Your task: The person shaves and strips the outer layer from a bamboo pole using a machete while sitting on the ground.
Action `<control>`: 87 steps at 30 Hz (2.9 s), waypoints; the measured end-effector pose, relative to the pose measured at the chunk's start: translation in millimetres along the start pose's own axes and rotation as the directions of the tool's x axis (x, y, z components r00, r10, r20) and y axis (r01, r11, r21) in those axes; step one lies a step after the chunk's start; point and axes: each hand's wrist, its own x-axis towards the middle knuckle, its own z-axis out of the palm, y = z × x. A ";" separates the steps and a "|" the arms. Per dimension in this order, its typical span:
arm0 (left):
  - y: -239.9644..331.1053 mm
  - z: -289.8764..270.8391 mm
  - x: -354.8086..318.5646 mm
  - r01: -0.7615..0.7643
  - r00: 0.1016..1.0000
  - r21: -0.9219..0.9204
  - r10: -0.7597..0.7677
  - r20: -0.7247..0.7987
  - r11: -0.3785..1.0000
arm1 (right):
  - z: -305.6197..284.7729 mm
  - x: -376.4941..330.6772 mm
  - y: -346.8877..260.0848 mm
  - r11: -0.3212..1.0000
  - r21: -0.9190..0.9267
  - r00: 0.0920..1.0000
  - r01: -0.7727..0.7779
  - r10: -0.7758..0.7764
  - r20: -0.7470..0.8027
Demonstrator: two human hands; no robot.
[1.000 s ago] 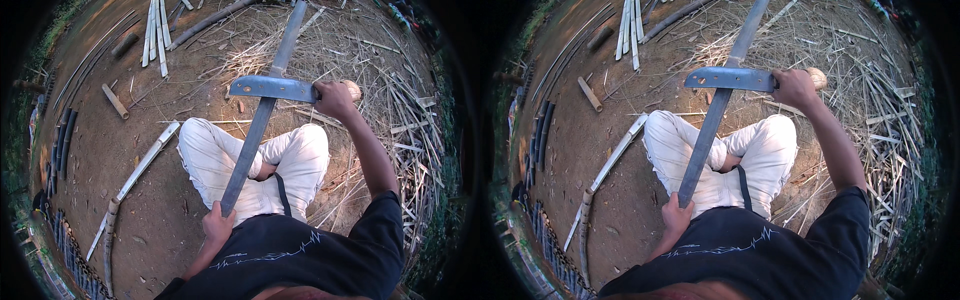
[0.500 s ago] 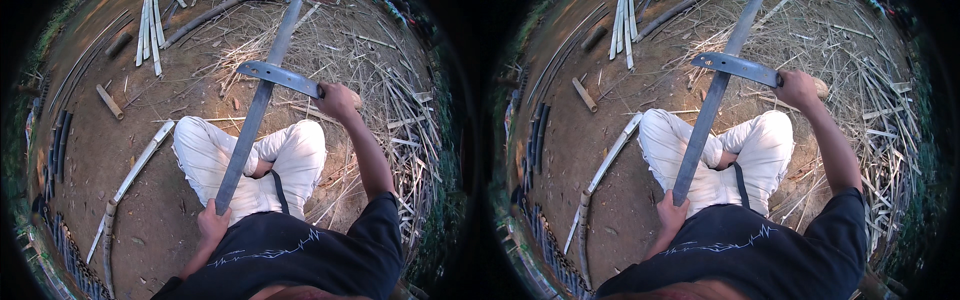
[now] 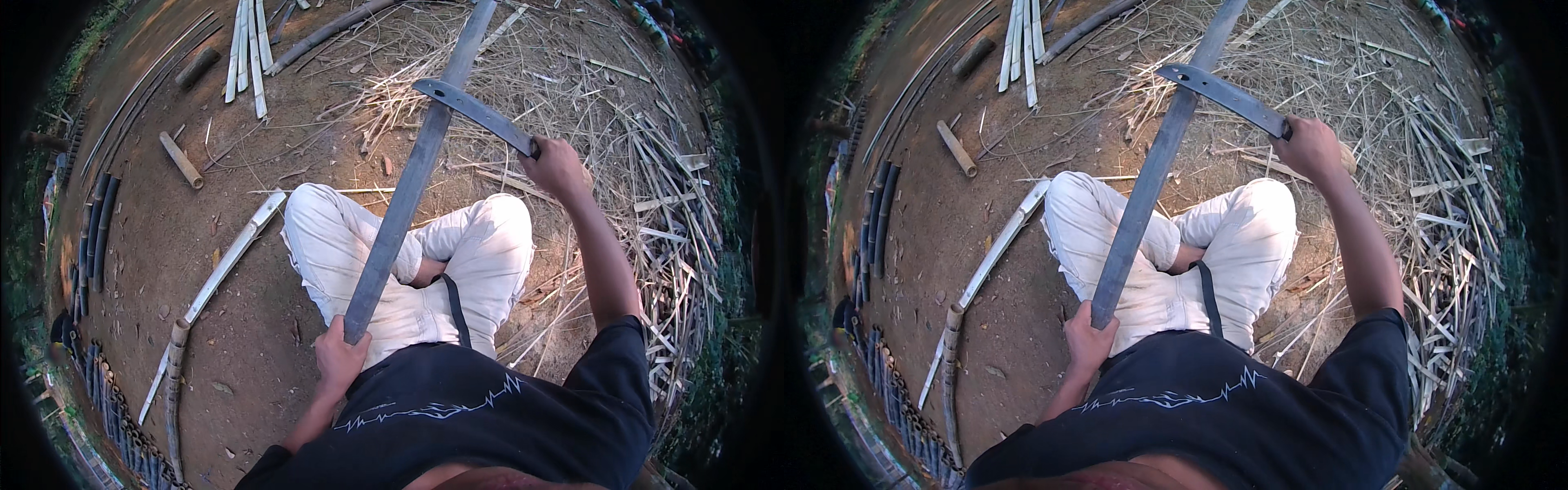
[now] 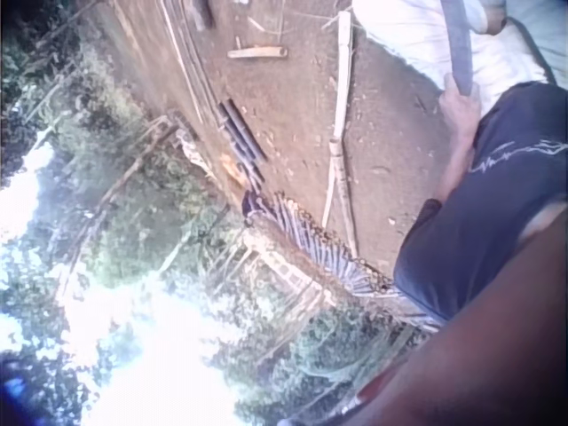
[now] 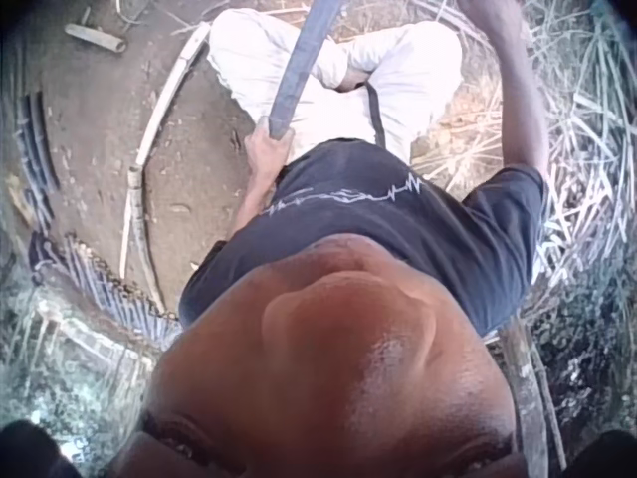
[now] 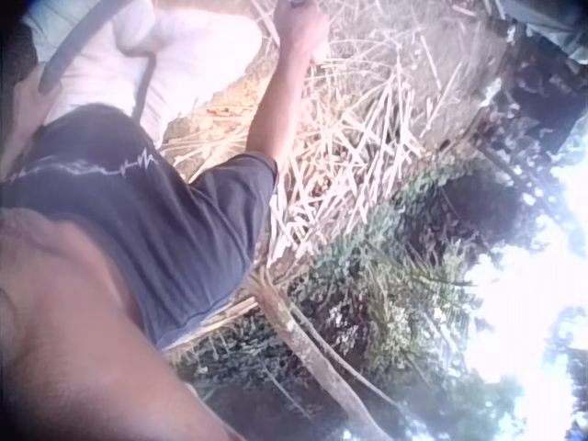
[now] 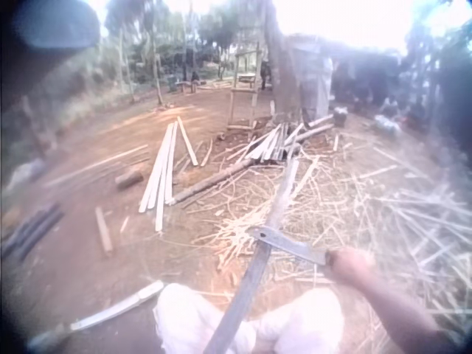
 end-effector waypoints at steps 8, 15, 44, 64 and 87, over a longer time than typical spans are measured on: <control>-3.7 -0.7 -0.4 -0.033 0.999 0.001 0.033 -0.018 0.999 | -5.8 -2.5 -3.0 0.999 0.041 0.999 -0.034 0.032 0.041; 3.6 -4.3 3.8 -0.025 1.000 -0.012 0.025 0.005 1.000 | 4.4 -5.5 0.9 0.991 0.121 0.997 -0.060 0.054 0.054; 18.8 2.6 20.3 0.315 0.913 -0.403 -0.158 0.377 0.859 | 22.4 -100.2 -119.7 0.839 0.016 0.839 0.543 -0.543 0.022; -4.5 13.2 -27.9 -0.113 0.986 0.063 0.120 -0.117 0.992 | -63.2 24.0 -102.7 0.942 -0.119 0.941 0.314 -0.292 0.170; 3.5 30.3 -10.8 0.055 0.995 0.109 -0.064 0.080 0.992 | -35.4 -60.2 -125.0 0.870 -0.134 0.853 0.475 -0.417 0.313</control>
